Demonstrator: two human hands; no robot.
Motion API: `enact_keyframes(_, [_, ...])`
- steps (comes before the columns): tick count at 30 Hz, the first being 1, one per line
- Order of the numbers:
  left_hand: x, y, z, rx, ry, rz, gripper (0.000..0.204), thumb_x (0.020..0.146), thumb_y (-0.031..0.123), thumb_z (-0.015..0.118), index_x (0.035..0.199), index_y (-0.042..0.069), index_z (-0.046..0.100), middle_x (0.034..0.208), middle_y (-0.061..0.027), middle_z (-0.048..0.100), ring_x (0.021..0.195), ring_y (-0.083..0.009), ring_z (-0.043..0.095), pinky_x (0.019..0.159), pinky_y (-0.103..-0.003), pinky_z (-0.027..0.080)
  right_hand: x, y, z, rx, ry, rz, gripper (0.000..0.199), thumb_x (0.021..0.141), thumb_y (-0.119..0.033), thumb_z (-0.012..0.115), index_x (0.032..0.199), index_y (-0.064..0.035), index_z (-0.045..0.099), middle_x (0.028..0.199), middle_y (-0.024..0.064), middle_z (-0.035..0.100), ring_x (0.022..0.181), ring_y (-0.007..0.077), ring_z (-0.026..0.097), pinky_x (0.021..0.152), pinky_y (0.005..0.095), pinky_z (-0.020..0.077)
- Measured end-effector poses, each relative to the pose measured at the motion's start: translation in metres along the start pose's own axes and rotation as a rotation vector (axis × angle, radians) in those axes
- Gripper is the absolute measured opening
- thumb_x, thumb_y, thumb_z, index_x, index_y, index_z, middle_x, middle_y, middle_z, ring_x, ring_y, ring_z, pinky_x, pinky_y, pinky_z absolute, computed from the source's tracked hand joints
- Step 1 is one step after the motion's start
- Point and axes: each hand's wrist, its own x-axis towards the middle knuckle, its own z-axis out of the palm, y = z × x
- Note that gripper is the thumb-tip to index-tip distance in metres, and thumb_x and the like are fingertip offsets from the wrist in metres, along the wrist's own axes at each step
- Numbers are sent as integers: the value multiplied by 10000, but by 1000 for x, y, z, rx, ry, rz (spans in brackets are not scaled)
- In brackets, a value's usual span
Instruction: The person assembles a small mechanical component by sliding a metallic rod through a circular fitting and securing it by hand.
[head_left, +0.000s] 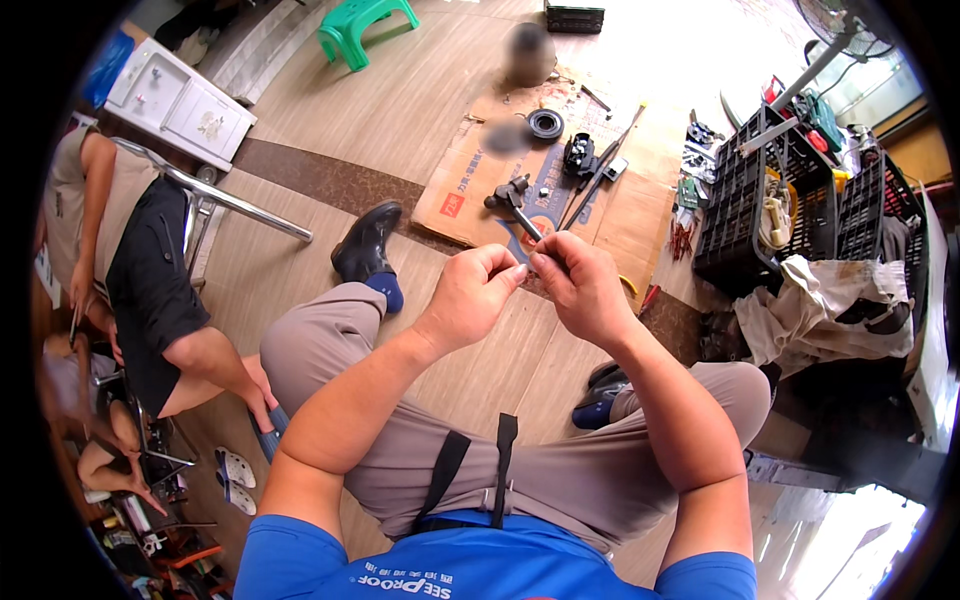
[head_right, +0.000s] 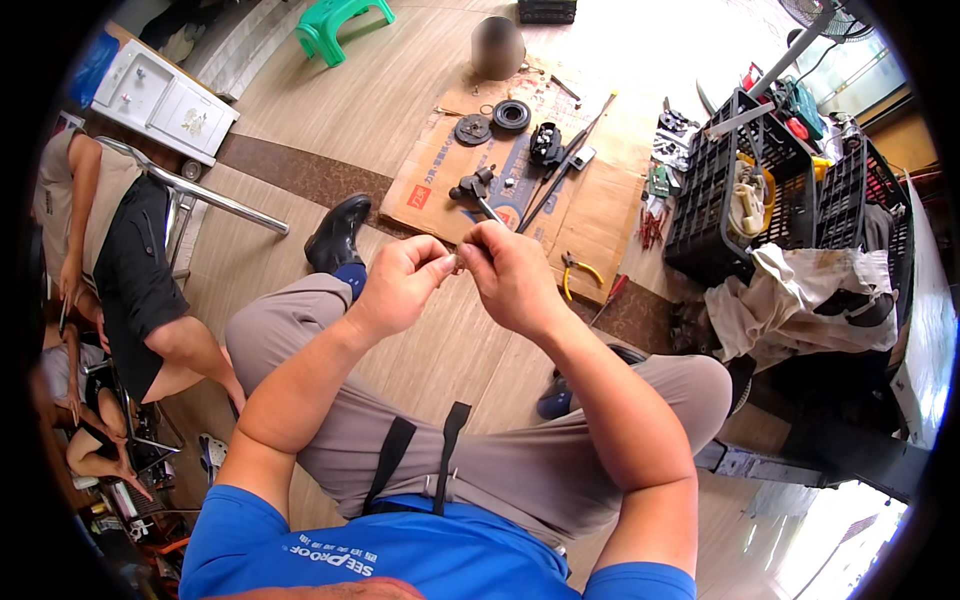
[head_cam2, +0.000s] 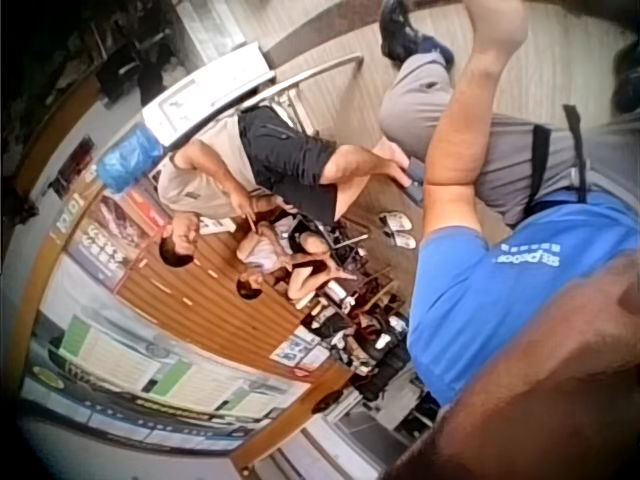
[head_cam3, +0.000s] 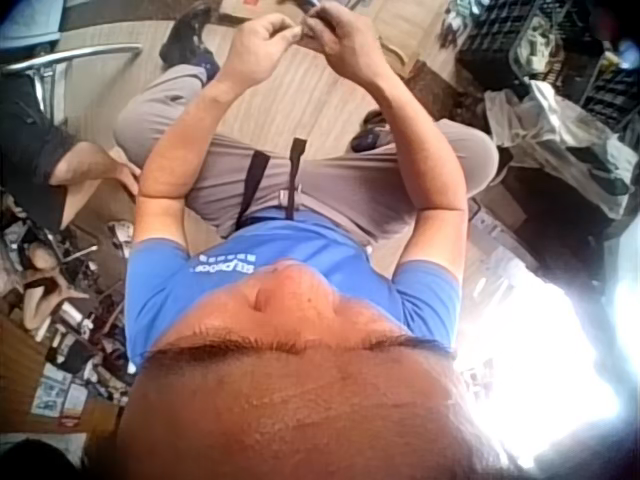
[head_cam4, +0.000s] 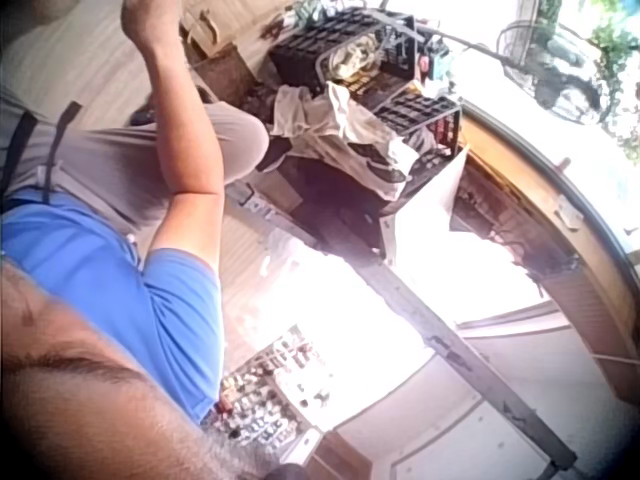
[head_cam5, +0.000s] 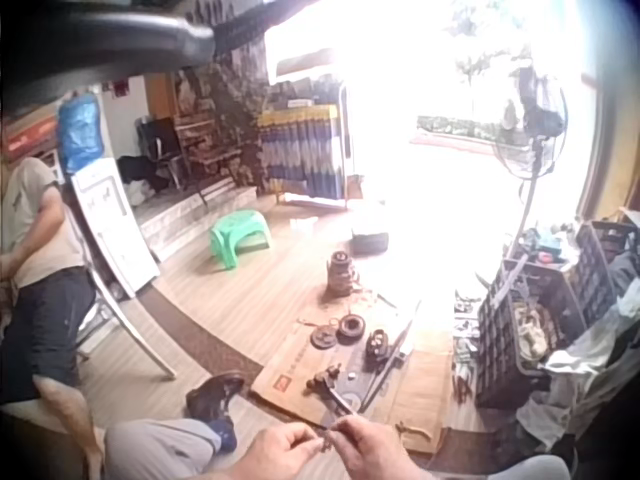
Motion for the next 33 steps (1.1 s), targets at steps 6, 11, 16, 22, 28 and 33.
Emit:
enact_keyframes(6, [-2,7,-3,-73,-57,-27,144,954,116,590,873,10,643,733,20,597,663,-39,499,600,-216,411,4,6,-1,-20,-8,4,140,908,-127,627,906,11,603,766,190,638,700,325,632,649,380,488])
enact_keyframes(11, [6,-11,-7,-307,-23,-31,133,966,113,575,895,16,631,782,4,613,699,-59,533,660,-218,439,2,17,7,31,-26,61,133,908,-127,627,905,5,612,755,181,632,686,305,625,638,374,482])
enact_keyframes(16, [9,-13,-12,-357,68,-83,134,969,111,572,889,19,626,799,-4,625,700,-69,544,676,-222,454,-8,8,12,35,-58,-67,136,921,-147,626,977,-23,622,741,170,636,660,314,626,617,382,480])
enact_keyframes(22, [7,-14,-9,-325,105,-81,135,970,102,570,889,11,629,800,-9,634,704,-65,543,664,-219,451,-13,-5,11,-70,-79,-123,164,919,-165,631,1040,-55,613,735,172,652,699,352,652,612,408,489])
enact_keyframes(28, [3,-5,-7,-162,91,-45,140,963,105,585,869,12,630,747,16,600,661,-40,494,593,-214,412,-12,-8,5,-37,-67,-94,127,916,-162,632,950,-40,630,715,165,635,671,357,636,591,405,482])
enact_keyframes(33, [-1,2,-2,-11,4,52,135,950,108,597,870,11,647,692,40,563,621,-27,456,551,-214,379,-5,-2,0,-41,-7,-122,132,913,-156,634,882,-27,619,728,174,633,679,347,641,599,395,487])
